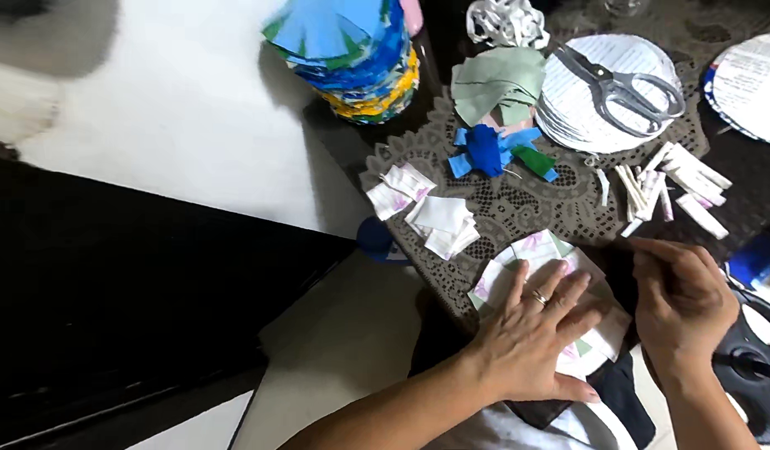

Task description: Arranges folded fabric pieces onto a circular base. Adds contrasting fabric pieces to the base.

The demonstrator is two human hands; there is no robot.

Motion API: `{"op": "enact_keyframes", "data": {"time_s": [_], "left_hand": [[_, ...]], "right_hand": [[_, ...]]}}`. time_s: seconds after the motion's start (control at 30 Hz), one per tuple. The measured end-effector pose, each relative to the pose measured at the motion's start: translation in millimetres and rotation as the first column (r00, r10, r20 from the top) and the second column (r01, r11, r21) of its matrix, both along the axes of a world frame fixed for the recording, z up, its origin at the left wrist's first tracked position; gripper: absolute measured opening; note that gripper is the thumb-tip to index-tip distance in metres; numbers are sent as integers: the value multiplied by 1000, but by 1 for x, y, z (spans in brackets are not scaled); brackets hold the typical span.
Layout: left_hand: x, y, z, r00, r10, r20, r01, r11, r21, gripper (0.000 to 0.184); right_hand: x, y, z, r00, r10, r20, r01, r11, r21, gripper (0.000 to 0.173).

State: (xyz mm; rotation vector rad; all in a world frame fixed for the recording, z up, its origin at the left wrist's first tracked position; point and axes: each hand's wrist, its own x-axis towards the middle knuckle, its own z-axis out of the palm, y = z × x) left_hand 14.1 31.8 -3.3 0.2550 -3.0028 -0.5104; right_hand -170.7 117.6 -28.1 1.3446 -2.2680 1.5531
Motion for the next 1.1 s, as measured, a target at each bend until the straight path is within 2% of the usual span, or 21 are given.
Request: {"op": "enact_keyframes", "data": {"time_s": [0.27,0.57,0.67,0.73,0.8,0.9,1.0,1.1], "left_hand": [[-2,0,2,1000,-5,12,5,1000,23,90],[-2,1,4,998,-5,64,1,998,63,91],[-1,-1,5,996,16,-87,-12,999,48,93],[-6,-19,18,975,138,-175,-128,989,69,85],[-14,-56,38,923,359,-142,-342,931,130,61],[-25,-121,60,741,671,17,-662,725,191,34],[-34,-161,61,600,795,86,-789,570,231,30],[-47,-175,53,553,822,136,-811,493,315,39]], "right_hand": [[0,0,4,998,-6,-60,7,1000,15,28],[0,0,3,1000,-6,-30,6,1000,-24,27],[0,-1,2,1000,-14,-27,13,999,-40,26],[0,-1,1,1000,-15,-28,14,999,-45,26],[0,-1,0,999,-14,-31,12,999,-52,26],[1,-2,0,999,-15,-31,13,998,-60,26],[1,-3,0,999,-26,-31,23,997,-69,25],[2,-3,1,998,-30,-51,26,998,-65,25]]}}
